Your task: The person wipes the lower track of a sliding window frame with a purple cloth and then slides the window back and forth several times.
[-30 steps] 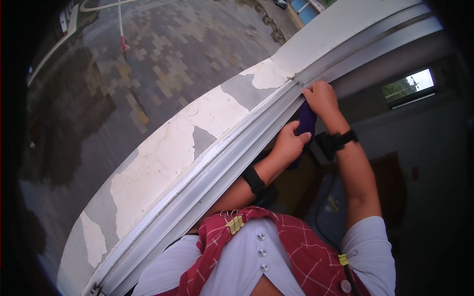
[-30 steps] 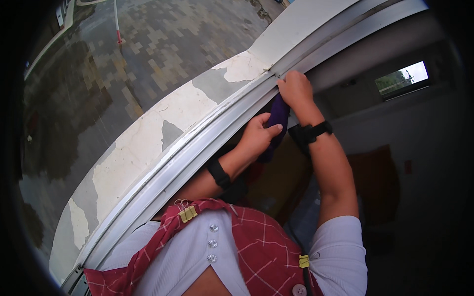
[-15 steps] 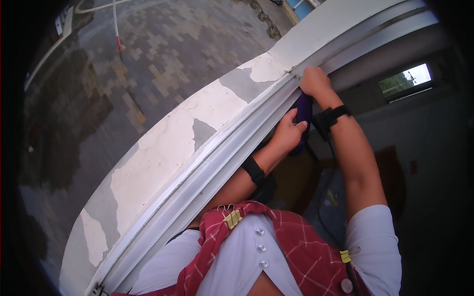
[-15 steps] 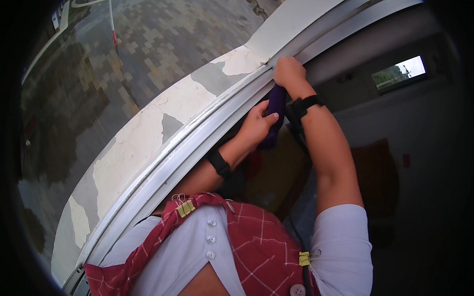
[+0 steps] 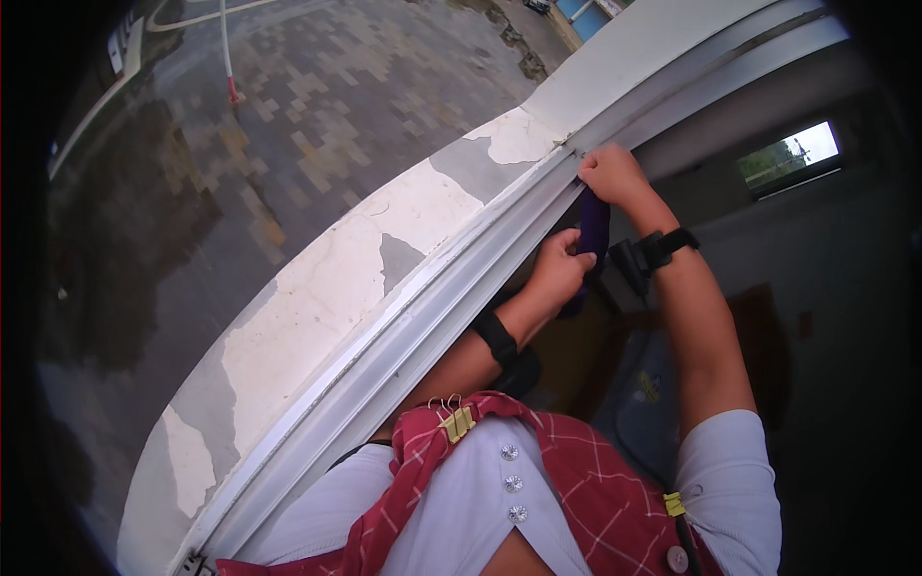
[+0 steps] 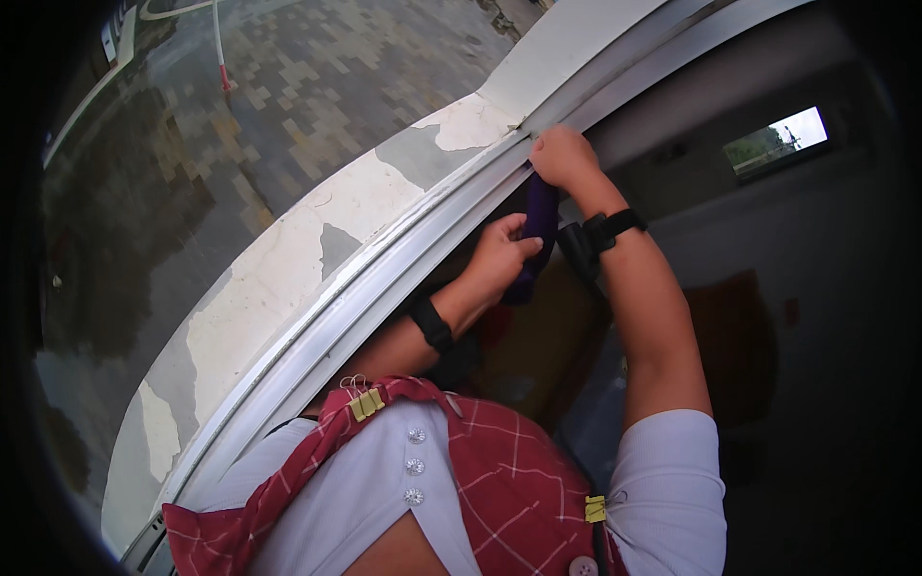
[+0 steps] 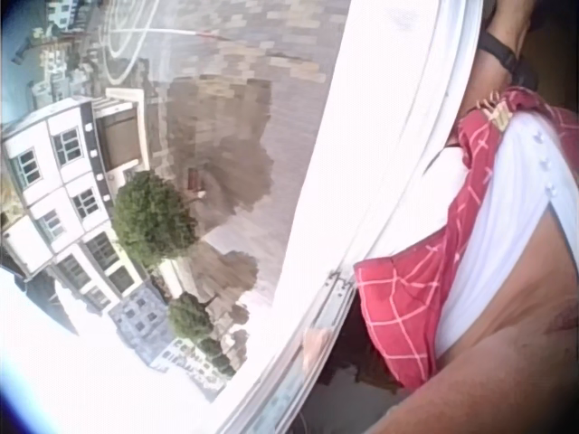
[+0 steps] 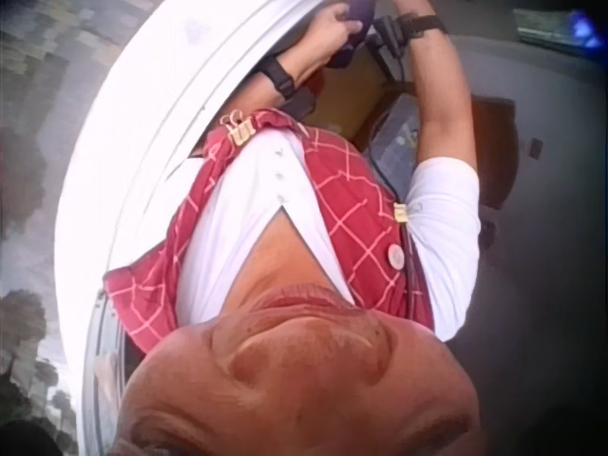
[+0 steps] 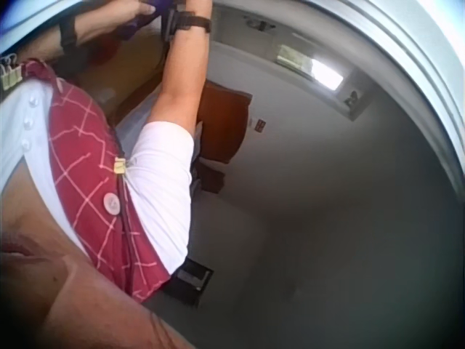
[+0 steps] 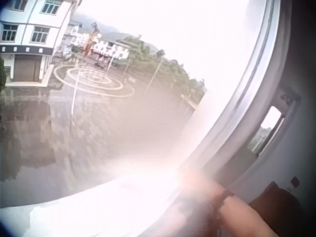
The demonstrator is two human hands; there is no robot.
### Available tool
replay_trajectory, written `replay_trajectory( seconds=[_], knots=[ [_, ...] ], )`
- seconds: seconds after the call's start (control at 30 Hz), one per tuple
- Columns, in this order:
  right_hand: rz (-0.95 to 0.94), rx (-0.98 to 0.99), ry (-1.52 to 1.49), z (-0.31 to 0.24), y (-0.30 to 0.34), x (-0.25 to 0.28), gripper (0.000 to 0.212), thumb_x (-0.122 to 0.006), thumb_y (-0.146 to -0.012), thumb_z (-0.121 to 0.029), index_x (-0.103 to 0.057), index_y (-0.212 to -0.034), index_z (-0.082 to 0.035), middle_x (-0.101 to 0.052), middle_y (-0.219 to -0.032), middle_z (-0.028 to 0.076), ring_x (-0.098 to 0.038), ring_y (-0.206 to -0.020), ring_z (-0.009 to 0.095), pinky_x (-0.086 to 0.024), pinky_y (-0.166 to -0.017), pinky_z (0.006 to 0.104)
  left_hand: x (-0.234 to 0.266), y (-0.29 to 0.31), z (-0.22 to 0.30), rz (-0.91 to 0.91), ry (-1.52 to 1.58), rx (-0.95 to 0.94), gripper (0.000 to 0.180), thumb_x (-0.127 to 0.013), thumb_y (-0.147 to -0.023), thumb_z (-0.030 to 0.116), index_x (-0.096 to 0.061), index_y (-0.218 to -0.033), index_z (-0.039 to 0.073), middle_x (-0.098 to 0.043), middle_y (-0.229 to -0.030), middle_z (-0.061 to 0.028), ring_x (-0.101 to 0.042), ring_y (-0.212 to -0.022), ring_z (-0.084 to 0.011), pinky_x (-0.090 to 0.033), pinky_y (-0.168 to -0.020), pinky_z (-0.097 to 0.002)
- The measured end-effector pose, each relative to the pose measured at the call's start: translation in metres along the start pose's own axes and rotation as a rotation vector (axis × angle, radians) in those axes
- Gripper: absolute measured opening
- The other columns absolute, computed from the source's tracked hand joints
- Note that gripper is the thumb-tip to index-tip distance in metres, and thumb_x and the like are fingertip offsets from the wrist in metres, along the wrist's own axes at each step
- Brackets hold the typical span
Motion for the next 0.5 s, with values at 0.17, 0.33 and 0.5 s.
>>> replay_trajectory(
  seconds=[0.17, 0.33, 0.5],
  knots=[
    [0.227, -0.033, 0.359, 0.002, -0.012, 0.020, 0.020, -0.055, -0.077, -0.013, -0.068, -0.085, 0.000, -0.065, -0.094, 0.024, -0.063, -0.090, 0.040, -0.051, -0.081, 0.0455, 0.002, -0.006, 0.006, 0.016, 0.157, -0.037, 0.028, -0.057, -0.085, 0.002, -0.054, -0.113, 0.000, -0.062, -0.094, -0.0034, -0.057, -0.080, -0.0100, -0.047, -0.074, -0.0251],
    [0.276, -0.125, 0.414, -0.021, 0.016, 0.024, 0.020, -0.055, -0.078, -0.012, -0.067, -0.090, -0.001, -0.065, -0.096, 0.022, -0.063, -0.092, 0.038, -0.051, -0.080, 0.0451, 0.008, -0.006, 0.001, 0.037, 0.200, -0.013, 0.037, -0.059, -0.084, 0.004, -0.051, -0.119, -0.002, -0.062, -0.097, -0.0053, -0.056, -0.085, -0.0124, -0.044, -0.078, -0.0260],
    [0.270, -0.173, 0.435, -0.010, 0.018, 0.024, 0.019, -0.056, -0.077, -0.012, -0.068, -0.089, -0.002, -0.066, -0.095, 0.021, -0.064, -0.091, 0.037, -0.052, -0.078, 0.0440, 0.002, -0.007, -0.003, 0.048, 0.173, -0.002, 0.027, -0.058, -0.084, 0.001, -0.055, -0.111, -0.001, -0.063, -0.092, -0.0032, -0.058, -0.079, -0.0102, -0.047, -0.074, -0.0248]
  ],
)
Point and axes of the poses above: each hand's wrist, its own y-axis away from the middle knuckle, its own x-axis out of the back of the hand, z = x × y, the point moved 10 cm from there along -y, towards the middle knuckle
